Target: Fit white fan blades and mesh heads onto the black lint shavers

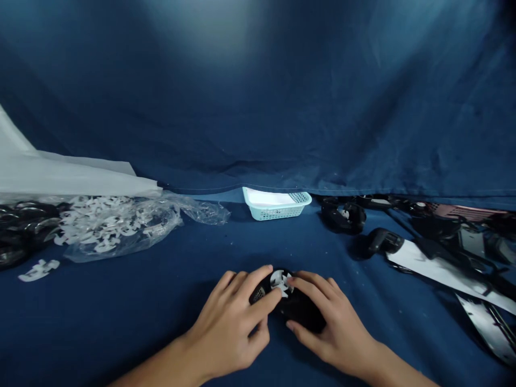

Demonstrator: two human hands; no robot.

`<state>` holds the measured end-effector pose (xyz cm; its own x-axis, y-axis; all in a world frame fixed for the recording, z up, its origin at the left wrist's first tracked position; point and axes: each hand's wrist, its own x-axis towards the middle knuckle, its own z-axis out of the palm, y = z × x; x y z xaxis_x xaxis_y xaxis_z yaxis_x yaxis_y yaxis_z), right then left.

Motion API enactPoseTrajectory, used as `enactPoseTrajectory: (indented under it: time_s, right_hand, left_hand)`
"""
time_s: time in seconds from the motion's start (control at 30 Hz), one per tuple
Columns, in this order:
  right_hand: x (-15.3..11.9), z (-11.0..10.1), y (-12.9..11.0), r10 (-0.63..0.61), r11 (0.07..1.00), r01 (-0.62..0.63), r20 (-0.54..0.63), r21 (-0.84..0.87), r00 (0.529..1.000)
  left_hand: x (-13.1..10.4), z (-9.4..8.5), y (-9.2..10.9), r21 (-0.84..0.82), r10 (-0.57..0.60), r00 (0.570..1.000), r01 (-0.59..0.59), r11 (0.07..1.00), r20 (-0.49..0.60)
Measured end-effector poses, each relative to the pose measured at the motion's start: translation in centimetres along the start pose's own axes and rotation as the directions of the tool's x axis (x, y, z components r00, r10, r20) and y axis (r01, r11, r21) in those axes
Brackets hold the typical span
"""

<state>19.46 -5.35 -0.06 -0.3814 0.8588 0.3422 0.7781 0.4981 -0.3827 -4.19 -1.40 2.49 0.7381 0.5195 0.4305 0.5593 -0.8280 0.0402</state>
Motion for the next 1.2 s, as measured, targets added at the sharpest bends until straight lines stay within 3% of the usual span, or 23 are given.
enactPoseTrajectory:
  time_s: [0.23, 0.43, 0.73, 0.83, 1.03, 1.2]
  right_hand:
    - [-0.1, 0.2, 0.5, -0.042, 0.999, 0.042, -0.011, -0.021, 0.999]
    - [-0.1, 0.2, 0.5, -0.101, 0.990, 0.100, -0.005, -0.097, 0.995]
    - [-0.7, 1.9, 1.2, -0.092, 0.996, 0.094, -0.193, 0.005, 0.977]
    - [-0.5, 1.6, 1.0, -0.118, 0.991, 0.105, -0.164, -0.081, 0.979]
    - [0.1, 1.1, 0.3, -0.009, 0.996, 0.007, -0.016, -0.090, 1.000]
    - [-0.4, 1.5, 0.4, -0.045, 0.998, 0.042, -0.078, -0.043, 0.996]
  left_hand:
    - [-0.3, 0.6, -0.4, -0.091, -0.133, 0.991, 0.134, 0.987, 0.014]
    - [0.0, 0.4, -0.6, -0.122, -0.143, 0.989, 0.146, 0.982, 0.036]
    - [-0.4, -0.6, -0.5, -0.204, -0.235, 0.962, 0.204, 0.957, -0.141]
    - [0.0, -0.9, -0.3, -0.231, -0.226, 0.970, 0.201, 0.952, -0.089]
    - [2.1, -1.0, 0.3, -0.185, -0.200, 0.972, 0.221, 0.958, 0.124]
    - [3.2, -1.6, 0.9, -0.133, -0.155, 0.964, 0.186, 0.974, 0.215]
